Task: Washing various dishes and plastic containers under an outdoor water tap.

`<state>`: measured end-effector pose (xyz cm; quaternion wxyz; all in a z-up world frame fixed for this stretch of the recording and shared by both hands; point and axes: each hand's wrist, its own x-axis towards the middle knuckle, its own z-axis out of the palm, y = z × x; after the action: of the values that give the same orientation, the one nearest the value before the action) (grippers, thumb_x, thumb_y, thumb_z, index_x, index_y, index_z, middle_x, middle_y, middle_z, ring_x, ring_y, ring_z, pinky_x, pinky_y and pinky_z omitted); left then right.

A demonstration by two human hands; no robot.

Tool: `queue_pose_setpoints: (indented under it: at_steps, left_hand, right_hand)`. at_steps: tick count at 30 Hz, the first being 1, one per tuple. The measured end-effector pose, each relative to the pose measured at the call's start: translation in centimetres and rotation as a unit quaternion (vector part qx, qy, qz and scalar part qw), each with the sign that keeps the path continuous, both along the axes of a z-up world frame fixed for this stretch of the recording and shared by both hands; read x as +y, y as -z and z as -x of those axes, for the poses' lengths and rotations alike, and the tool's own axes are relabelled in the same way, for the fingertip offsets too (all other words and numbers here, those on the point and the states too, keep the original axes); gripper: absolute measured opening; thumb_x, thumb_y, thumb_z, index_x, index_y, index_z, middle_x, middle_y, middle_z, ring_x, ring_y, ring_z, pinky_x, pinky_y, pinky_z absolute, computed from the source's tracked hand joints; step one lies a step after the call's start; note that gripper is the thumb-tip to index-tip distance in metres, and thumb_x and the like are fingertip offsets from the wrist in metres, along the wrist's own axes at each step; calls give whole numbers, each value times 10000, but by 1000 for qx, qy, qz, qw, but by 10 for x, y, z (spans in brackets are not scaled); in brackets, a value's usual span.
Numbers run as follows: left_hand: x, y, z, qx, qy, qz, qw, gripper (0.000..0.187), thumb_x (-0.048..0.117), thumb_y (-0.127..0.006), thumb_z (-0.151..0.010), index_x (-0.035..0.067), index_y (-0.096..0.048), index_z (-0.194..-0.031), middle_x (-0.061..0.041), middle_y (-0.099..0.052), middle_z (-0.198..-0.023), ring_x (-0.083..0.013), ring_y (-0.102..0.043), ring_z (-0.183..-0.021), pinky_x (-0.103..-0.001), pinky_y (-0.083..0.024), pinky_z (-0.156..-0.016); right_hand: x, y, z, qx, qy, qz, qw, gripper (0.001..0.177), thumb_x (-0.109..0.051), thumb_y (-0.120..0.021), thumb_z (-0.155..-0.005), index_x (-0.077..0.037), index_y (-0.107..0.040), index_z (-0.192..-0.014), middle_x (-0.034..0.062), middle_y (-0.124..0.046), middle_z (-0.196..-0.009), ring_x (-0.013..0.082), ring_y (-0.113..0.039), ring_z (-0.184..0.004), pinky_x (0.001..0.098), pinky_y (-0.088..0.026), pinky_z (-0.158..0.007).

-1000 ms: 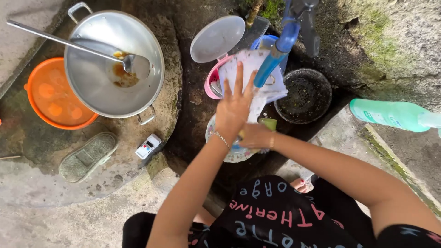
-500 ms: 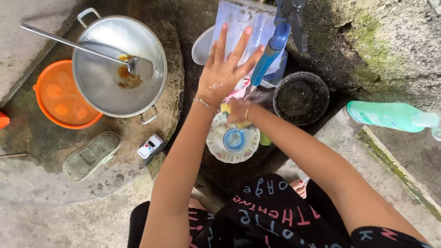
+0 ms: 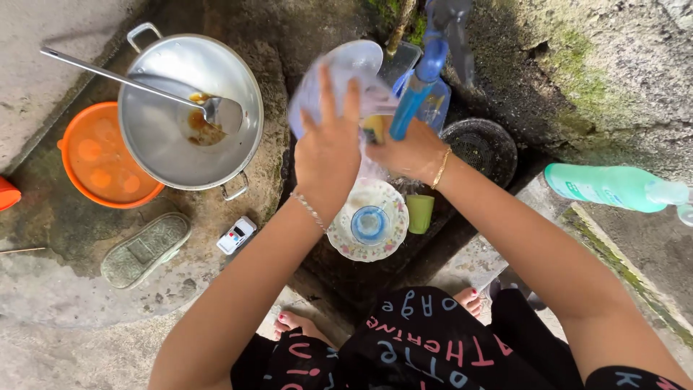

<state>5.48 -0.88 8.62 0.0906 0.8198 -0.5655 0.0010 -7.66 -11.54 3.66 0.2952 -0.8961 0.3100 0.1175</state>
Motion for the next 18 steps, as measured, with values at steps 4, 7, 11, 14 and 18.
queue_pose_setpoints:
  at_steps: [4,7,11,14,18]
  left_hand:
    - [22,52,-6,312,-94,-106,939,660,140,-596,-890,26,-316,-1476,-349,-270,-1558,-565,-649,-978,-538,-576,-813]
    - [39,153,-5,340,-85,-99,931,533,166,-581,-937,-13,-389,-1401,-348,-490,-1409,-549,-649,-1045,-576,-544,-896]
    - [37,126,9,401,-103,-162,896,497,230,-563,-998,25,-436,-1432,-348,-641,-1243,-494,-676,-1057,-533,-537,-904]
    - [28,68,14,606,-204,-210,739,630,71,-431,-855,18,-324,-1473,-322,-604,-1251,-471,-729,-961,-465,-626,-624]
    - [27,73,13,572,-196,-250,757,649,105,-464,-867,34,-306,-1493,-316,-586,-1286,-499,-753,-923,-419,-634,-623]
  right_hand:
    - [18,6,-10,-85,-51,37,994,540,-315,-727,-767,-89,-593,-1238,236,-698,-1052,396,-707,-892,495,-590,-657]
    - [40,64,2,-113,-154,189,963,692,-328,-761,-608,-161,-581,-1254,205,-709,-1049,388,-714,-911,537,-568,-597]
    - [48,137,18,-58,-200,146,967,577,-354,-715,-727,-181,-568,-1257,161,-731,-1005,367,-720,-885,529,-562,-673]
    - [47,138,23,-7,-158,-7,987,459,-336,-652,-905,-116,-548,-1294,157,-739,-962,377,-712,-861,516,-562,-705]
    - [44,105,17,23,-96,29,995,324,-373,-604,-962,-139,-611,-1185,155,-740,-926,367,-717,-857,511,-556,-707]
